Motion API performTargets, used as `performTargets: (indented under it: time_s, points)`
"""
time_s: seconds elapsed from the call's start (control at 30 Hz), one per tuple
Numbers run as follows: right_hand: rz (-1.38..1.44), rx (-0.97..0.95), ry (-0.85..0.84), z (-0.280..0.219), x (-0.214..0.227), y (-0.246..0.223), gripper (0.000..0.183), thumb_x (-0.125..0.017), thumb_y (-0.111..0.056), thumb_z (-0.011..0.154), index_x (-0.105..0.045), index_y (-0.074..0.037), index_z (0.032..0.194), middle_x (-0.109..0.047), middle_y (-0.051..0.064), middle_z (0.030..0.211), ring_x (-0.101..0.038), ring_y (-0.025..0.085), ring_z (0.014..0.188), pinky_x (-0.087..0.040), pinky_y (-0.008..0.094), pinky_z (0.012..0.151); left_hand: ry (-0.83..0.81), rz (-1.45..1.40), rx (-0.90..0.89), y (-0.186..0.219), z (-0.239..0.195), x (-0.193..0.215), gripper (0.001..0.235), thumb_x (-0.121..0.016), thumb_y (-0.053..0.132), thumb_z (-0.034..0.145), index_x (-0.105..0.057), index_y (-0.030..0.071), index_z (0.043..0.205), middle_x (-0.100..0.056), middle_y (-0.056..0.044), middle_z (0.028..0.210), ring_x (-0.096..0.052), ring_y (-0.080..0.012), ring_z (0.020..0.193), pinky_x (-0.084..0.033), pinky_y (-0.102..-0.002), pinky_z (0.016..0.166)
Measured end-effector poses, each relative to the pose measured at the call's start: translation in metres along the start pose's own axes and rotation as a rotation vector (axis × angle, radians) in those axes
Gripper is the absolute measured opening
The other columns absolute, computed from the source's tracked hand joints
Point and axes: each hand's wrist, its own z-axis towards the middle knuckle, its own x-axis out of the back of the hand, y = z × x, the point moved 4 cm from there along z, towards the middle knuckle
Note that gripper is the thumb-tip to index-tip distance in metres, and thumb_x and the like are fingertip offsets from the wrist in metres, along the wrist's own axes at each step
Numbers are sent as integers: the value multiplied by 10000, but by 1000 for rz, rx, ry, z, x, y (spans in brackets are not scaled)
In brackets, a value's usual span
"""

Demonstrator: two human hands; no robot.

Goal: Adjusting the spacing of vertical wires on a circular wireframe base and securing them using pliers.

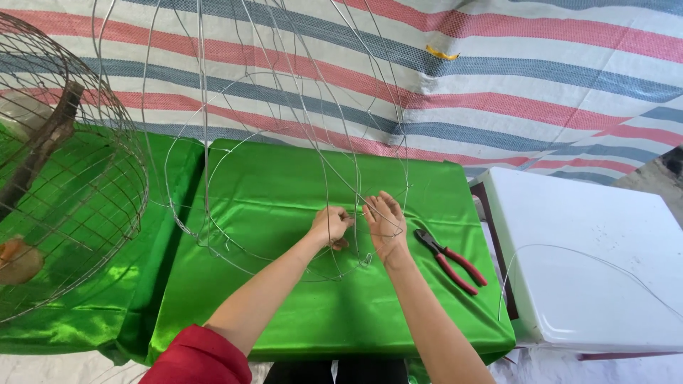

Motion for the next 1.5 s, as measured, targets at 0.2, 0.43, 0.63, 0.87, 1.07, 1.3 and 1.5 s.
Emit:
performTargets:
  time_s: [0.2, 0.43, 0.63, 0.87, 1.07, 1.3, 1.5]
  points:
    - [-159, -287, -70, -5, 2, 8, 440, -759, -29, 891, -624, -54, 1309, -683, 300, 1157, -701, 436, 1092, -574, 586, 989, 21, 297, -7, 10, -21, -1, 212, -652, 215, 942, -788, 83, 1037, -720, -186, 1045, -744, -373, 952, -667, -456, 714]
    - [-440, -347, -112, 15, 13, 21, 349, -789, -183, 896, -719, -32, 1203, -755, 227, 1045, -761, 313, 923, -625, 526, 891, 39, 378, -64, -33, 59, -14, 240, -728, 297, 908, -797, 87, 1001, -755, -179, 1011, -727, -373, 1048, -630, -467, 856]
    - [-648, -304, -193, 28, 12, 34, 406, -876, -291, 847, -739, -40, 1137, -766, 109, 842, -743, 203, 722, -674, 419, 702, 71, 368, -22, -33, 55, -9, 252, -746, 341, 866, -786, 131, 1000, -752, -147, 1106, -712, -346, 1105, -626, -447, 872]
    - [-587, -296, -161, 37, 24, 37, 320, -871, -204, 849, -753, -8, 1074, -783, 157, 885, -774, 263, 780, -654, 504, 770, 21, 7, 70, -31, 42, -10, 245, -801, 157, 867, -718, -50, 968, -659, -288, 1014, -727, -442, 743, -666, -471, 471]
    - [-627, -253, -202, 35, 24, 41, 315, -854, -257, 874, -754, -28, 1065, -792, 138, 897, -785, 249, 797, -654, 459, 756, -187, -121, 193, -45, 55, -3, 352, -591, 194, 953, -582, -25, 1229, -642, -311, 1103, -740, -456, 807, -679, -470, 614]
    - [-603, -205, -219, 14, 9, 24, 327, -867, -254, 857, -748, -29, 1063, -783, 158, 936, -782, 287, 859, -645, 471, 785, -55, -221, 101, -30, 29, 2, 212, -644, 0, 904, -678, -117, 1077, -593, -295, 1088, -736, -468, 806, -694, -556, 600]
    - [-562, -197, -224, 8, 8, 24, 306, -851, -215, 869, -731, -4, 1056, -777, 185, 944, -776, 315, 875, -634, 501, 820, 9, -142, 76, -30, 28, -3, 206, -660, 27, 948, -726, -61, 1122, -603, -270, 1141, -714, -466, 881, -701, -538, 608]
